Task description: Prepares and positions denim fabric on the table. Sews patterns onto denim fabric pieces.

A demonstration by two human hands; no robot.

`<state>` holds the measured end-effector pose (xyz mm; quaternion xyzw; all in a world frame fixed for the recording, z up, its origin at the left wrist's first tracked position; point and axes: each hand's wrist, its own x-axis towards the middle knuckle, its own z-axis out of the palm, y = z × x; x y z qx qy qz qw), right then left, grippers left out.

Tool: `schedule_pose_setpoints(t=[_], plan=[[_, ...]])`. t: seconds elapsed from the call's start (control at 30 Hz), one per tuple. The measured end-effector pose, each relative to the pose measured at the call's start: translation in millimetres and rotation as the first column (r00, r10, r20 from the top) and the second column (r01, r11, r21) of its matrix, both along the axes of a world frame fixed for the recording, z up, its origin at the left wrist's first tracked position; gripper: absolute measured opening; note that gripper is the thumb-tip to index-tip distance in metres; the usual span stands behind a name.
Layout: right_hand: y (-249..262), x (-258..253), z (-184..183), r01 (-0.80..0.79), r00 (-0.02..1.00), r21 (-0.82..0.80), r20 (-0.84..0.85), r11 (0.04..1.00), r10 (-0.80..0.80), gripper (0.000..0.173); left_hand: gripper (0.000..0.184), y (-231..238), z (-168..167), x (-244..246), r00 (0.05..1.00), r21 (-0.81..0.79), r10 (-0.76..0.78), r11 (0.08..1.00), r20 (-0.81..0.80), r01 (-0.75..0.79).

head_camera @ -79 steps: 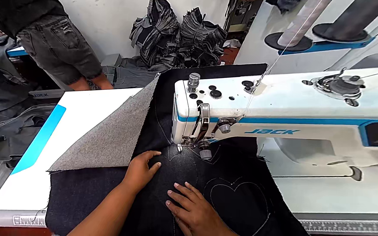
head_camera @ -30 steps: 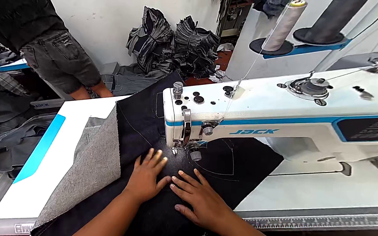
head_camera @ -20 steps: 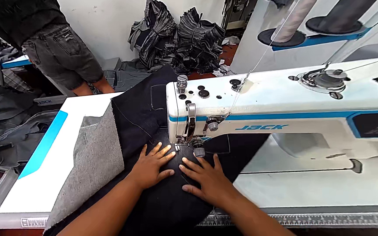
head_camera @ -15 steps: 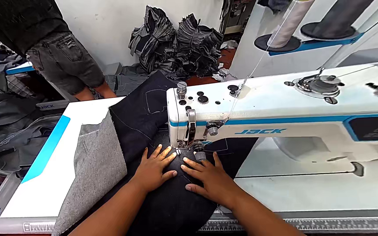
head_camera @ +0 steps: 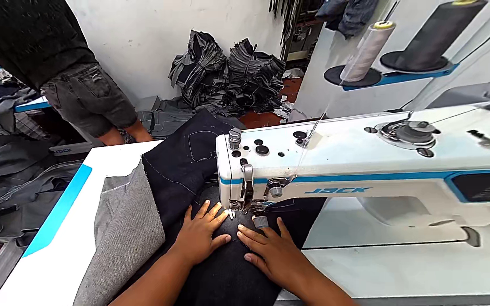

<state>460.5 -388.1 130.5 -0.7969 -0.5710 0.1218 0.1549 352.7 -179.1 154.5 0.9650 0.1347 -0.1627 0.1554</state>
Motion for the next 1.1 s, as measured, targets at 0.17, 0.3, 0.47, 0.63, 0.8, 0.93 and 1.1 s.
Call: schedule_pose_setpoints(t=[0.17, 0.3, 0.47, 0.63, 0.8, 0.93, 1.1], plan=[[16, 24, 4, 0.020, 1.000, -0.062, -0.007, 0.998, -0.020, 0.045, 0.065, 6, 0, 20, 0.997, 0.050, 0.078, 0.996, -0.013, -0.077], [30, 32, 18, 0.062, 0.997, -0.246, -0.020, 0.967, -0.069, 0.046, 0.062, 8, 1, 30, 0.992, 0.062, 0.126, 0.990, 0.009, -0.126], [31, 27, 24, 0.115, 0.992, -0.242, -0.016, 0.963, -0.123, 0.045, 0.059, 16, 20, 37, 0.990, 0.104, 0.000, 0.995, -0.143, 0.015], [7, -62, -6, -0.178, 0.984, 0.235, 0.026, 0.956, 0.176, 0.051, 0.051, 80, 34, 48, 0.840, 0.256, -0.519, 0.800, -0.158, 0.542], [-14, -65, -18, -0.249, 0.966, 0.417, 0.039, 0.874, 0.256, 0.017, 0.055, 91, 1, 34, 0.911, 0.199, -0.413, 0.892, -0.007, 0.406], [-55, 21, 11, -0.153, 0.982, 0.227, -0.069, 0.962, 0.173, 0.015, 0.063, 28, 7, -6, 1.000, 0.146, 0.009, 0.989, -0.003, -0.009], [-51, 39, 76, 0.213, 0.974, -0.333, -0.007, 0.919, -0.228, 0.032, 0.072, -50, 43, -23, 0.934, 0.179, 0.209, 0.970, -0.288, -0.162]])
